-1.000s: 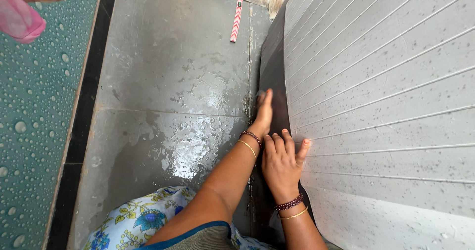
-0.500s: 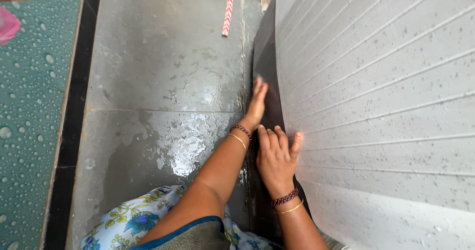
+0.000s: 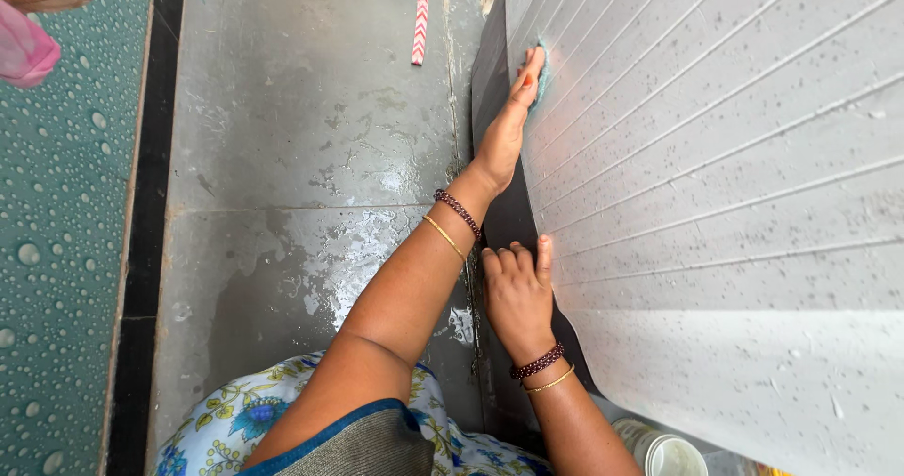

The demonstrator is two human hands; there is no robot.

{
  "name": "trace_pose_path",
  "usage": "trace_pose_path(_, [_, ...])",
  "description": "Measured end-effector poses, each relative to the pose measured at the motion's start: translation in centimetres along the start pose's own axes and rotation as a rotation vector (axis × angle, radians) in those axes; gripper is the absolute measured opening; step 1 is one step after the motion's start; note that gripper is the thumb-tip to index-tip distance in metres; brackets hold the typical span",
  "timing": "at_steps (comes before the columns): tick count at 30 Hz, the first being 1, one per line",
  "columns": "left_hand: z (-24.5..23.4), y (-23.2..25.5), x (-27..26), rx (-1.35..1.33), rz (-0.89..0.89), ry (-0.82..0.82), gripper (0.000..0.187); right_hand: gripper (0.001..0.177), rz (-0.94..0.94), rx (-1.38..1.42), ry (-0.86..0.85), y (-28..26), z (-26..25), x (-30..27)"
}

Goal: The person scrubs a white wall with a green scrubber, repeatedly dipping it into a small white cup of water. They clean the lower section of the wall and the adjacent floor area, then move to a washing machine.

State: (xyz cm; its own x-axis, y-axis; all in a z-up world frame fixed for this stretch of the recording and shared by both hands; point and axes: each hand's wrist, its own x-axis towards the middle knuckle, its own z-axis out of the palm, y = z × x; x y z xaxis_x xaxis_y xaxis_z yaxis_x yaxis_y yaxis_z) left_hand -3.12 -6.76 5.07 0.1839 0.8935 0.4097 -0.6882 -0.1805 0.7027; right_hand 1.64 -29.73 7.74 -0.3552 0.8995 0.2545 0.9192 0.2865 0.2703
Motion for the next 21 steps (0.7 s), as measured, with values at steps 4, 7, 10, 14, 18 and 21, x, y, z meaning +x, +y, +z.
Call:
trace_pose_path(4, [-0.7, -3.6, -2.8, 0.019, -0.179, 0.214, 0.074, 0.033, -0.018, 0.039, -0.077, -0.2, 0.6, -1.4])
trace_pose_path(7, [-2.4, -8.3, -8.0, 0.007, -0.527, 0.392, 0.089, 0.032, -0.02, 0.019, -0.153, 0.2, 1.0, -2.0])
trace_pose_path(10, [-3.2, -12.4, -12.3, 0.042, -0.75, 0.509, 0.092, 0.035, -0.022, 0.001, -0.106, 0.2, 1.4, -3.0])
trace_pose_path(14, [-1.5, -11.5, -11.1, -0.068, -0.802, 0.542, 0.089, 0.032, -0.015, -0.004, -0.047, 0.2, 1.3, -3.5])
trace_pose_path(18, [3.0, -4.1, -5.4, -0.261, -0.484, 0.411, 0.085, 0.024, 0.007, 0.026, -0.132, -0.4, 0.9, -3.7])
trace_pose_path(21, [5.3, 1.3, -2.1, -0.253, -0.386, 0.359, 0.083, 0.021, 0.017, 0.054, -0.148, -0.8, 1.7, -3.6])
